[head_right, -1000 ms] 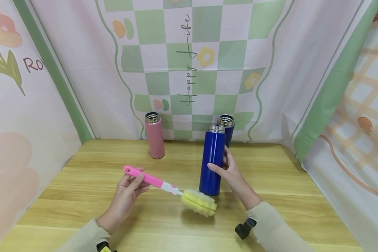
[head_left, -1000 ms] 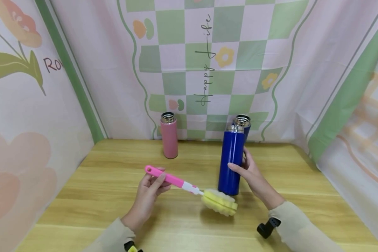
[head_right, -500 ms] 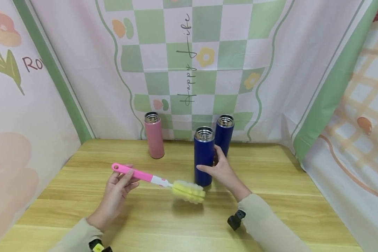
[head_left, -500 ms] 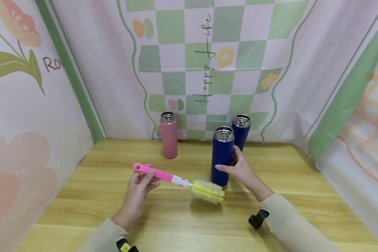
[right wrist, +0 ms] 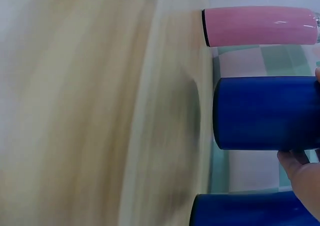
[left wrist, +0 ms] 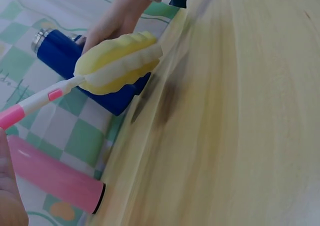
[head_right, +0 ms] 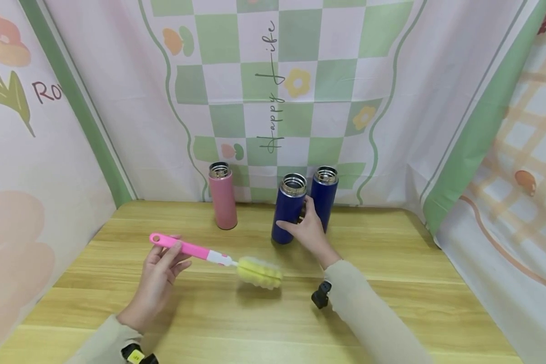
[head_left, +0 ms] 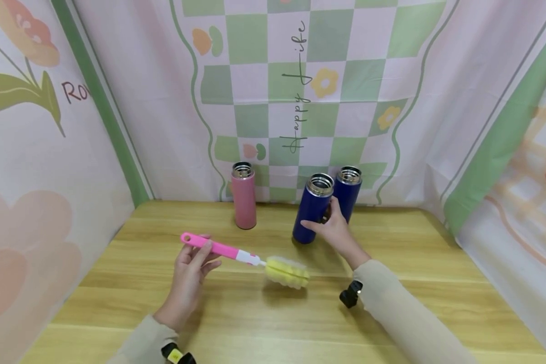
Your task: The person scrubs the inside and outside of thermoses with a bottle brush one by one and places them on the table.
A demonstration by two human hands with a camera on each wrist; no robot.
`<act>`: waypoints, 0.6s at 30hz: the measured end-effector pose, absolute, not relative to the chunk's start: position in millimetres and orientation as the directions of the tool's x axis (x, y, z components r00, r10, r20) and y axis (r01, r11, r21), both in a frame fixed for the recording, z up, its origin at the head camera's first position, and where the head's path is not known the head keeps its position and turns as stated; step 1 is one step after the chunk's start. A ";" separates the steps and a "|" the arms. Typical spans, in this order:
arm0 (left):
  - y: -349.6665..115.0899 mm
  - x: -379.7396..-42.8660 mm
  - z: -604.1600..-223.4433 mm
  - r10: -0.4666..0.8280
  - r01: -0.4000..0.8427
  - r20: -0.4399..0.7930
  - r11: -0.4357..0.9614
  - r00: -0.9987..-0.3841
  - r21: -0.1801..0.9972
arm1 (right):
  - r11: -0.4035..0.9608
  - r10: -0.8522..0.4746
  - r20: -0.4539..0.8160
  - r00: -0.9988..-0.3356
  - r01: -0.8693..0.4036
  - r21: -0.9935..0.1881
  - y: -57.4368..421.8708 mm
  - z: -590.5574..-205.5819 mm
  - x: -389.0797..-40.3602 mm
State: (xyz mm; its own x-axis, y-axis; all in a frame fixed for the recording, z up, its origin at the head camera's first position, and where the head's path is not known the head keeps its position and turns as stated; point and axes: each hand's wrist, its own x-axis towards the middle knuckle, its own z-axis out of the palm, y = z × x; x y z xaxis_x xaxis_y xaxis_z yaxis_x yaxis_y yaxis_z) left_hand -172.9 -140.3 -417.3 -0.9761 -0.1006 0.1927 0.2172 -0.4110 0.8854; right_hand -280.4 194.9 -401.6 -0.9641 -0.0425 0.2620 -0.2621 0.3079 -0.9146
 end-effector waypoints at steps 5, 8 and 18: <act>-145.8 -173.9 -415.8 -0.134 0.229 0.189 -0.429 -0.973 0.874 | 0.327 -0.026 0.282 -0.959 -0.275 -0.904 183.3 -404.2 -297.3; -148.9 -173.5 -415.3 -0.150 0.219 0.171 -0.430 -0.974 0.876 | 0.333 0.000 0.281 -0.960 -0.265 -0.905 176.4 -408.3 -304.3; -152.7 -174.3 -414.3 -0.152 0.201 0.149 -0.425 -0.977 0.883 | 0.364 0.071 0.265 -0.962 -0.222 -0.904 166.8 -412.5 -320.9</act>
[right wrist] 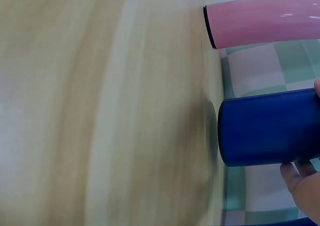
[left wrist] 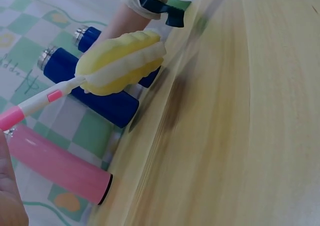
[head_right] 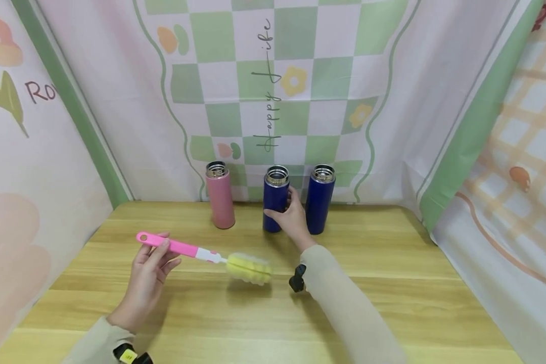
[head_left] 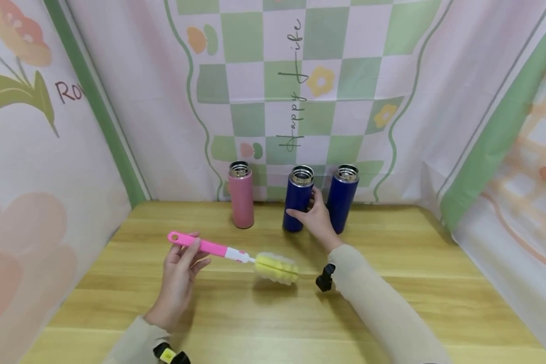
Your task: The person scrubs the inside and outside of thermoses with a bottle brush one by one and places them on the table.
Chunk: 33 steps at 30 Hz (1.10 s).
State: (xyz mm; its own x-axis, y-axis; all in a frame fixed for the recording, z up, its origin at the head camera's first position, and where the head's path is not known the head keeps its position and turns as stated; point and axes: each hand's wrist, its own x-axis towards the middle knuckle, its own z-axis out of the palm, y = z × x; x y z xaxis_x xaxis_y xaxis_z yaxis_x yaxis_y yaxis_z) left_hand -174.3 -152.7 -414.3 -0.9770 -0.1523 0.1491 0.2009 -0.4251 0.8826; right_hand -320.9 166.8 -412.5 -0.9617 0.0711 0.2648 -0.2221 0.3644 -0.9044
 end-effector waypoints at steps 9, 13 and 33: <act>-149.9 -175.7 -412.8 -0.146 0.206 0.157 -0.435 -0.977 0.877 | 0.400 0.096 0.250 -0.964 -0.192 -0.896 165.4 -417.2 -331.4; -150.0 -175.7 -411.9 -0.147 0.206 0.157 -0.434 -0.977 0.877 | 0.394 0.091 0.243 -0.966 -0.189 -0.899 164.2 -419.0 -332.6; -155.6 -172.6 -410.1 -0.149 0.198 0.149 -0.411 -0.978 0.890 | 0.362 0.075 0.241 -0.968 -0.199 -0.911 158.7 -426.7 -338.5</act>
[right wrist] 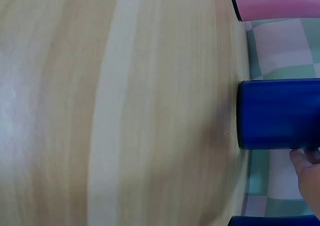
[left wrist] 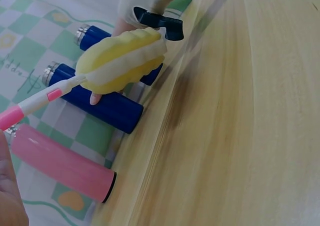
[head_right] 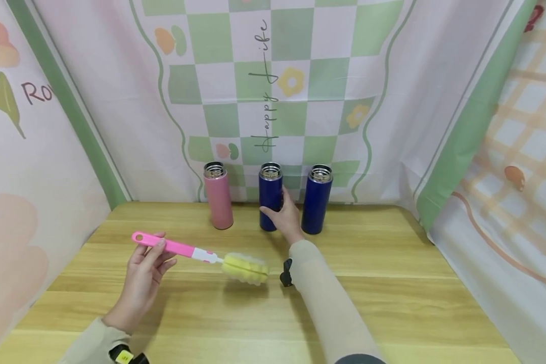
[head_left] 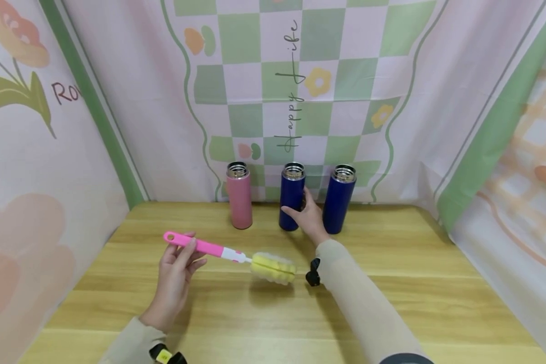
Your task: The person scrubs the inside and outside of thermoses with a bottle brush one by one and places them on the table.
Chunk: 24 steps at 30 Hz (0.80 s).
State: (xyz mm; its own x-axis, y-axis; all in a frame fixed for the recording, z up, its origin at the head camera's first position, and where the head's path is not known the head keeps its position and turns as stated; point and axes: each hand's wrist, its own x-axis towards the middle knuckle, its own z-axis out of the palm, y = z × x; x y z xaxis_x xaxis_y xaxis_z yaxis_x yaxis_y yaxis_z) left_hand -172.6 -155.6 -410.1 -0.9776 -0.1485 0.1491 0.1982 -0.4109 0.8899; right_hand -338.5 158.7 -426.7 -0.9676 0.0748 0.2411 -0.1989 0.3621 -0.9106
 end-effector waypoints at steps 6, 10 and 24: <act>-156.4 -171.9 -409.6 -0.161 0.216 0.163 -0.411 -0.973 0.885 | 0.319 0.060 0.226 -0.972 -0.196 -0.927 158.2 -429.0 -341.2; -157.8 -171.3 -409.0 -0.167 0.229 0.173 -0.418 -0.971 0.879 | 0.290 0.047 0.200 -0.979 -0.178 -0.940 158.5 -427.2 -341.1; -165.9 -171.8 -405.5 -0.195 0.232 0.164 -0.404 -0.967 0.885 | 0.277 0.050 0.216 -0.975 -0.194 -0.941 165.6 -433.9 -333.3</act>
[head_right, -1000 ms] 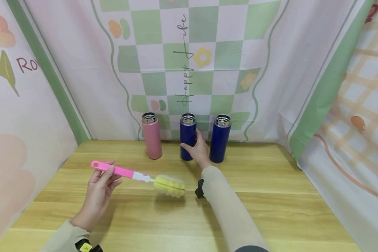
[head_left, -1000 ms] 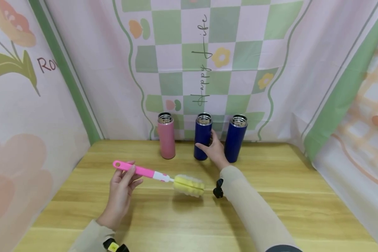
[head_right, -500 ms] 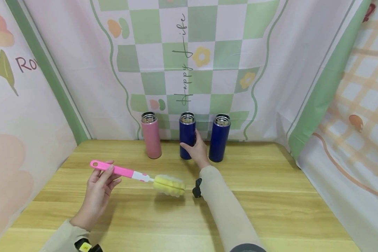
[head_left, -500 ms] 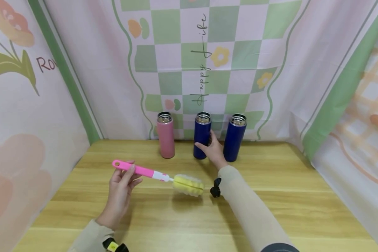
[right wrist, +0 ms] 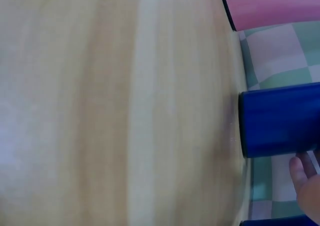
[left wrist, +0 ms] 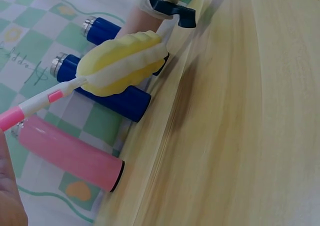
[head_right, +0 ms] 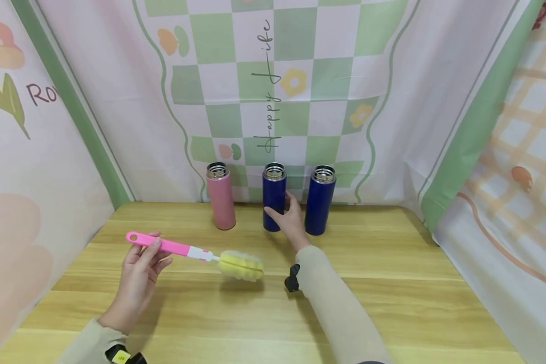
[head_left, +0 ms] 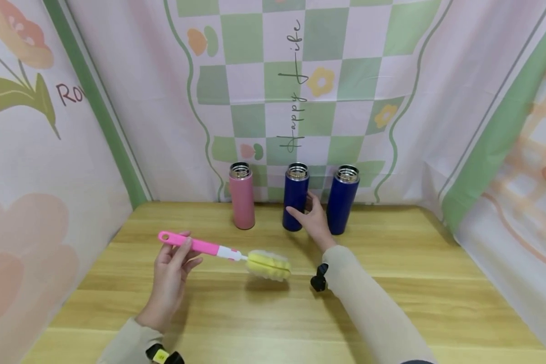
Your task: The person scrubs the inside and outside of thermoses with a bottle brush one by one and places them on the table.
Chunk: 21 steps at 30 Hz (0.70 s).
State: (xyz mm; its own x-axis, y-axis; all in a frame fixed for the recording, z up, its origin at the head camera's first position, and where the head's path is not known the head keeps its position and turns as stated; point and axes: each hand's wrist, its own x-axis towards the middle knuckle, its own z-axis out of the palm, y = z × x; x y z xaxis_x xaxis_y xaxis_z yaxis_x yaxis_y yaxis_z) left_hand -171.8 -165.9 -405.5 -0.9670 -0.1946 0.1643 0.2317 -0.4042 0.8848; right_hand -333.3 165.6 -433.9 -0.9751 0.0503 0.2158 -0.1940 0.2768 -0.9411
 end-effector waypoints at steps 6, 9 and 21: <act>-167.9 -171.8 -403.4 -0.197 0.229 0.161 -0.396 -0.967 0.889 | 0.277 0.074 0.225 -0.971 -0.197 -0.940 164.6 -432.7 -334.3; -168.2 -171.6 -403.7 -0.198 0.232 0.164 -0.401 -0.966 0.886 | 0.276 0.055 0.199 -0.978 -0.177 -0.945 163.9 -429.1 -335.0; -170.9 -170.3 -404.1 -0.220 0.241 0.162 -0.404 -0.962 0.882 | 0.276 0.218 0.426 -0.878 -0.363 -0.890 158.3 -428.9 -334.7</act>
State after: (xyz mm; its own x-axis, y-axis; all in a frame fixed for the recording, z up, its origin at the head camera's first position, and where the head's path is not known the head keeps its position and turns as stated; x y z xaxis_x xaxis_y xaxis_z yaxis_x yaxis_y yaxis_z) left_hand -170.3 -170.9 -404.1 -0.9619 -0.2202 0.1624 0.2414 -0.4038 0.8824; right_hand -334.7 158.3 -428.9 -0.8779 0.2184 0.4262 -0.3634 0.2758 -0.8899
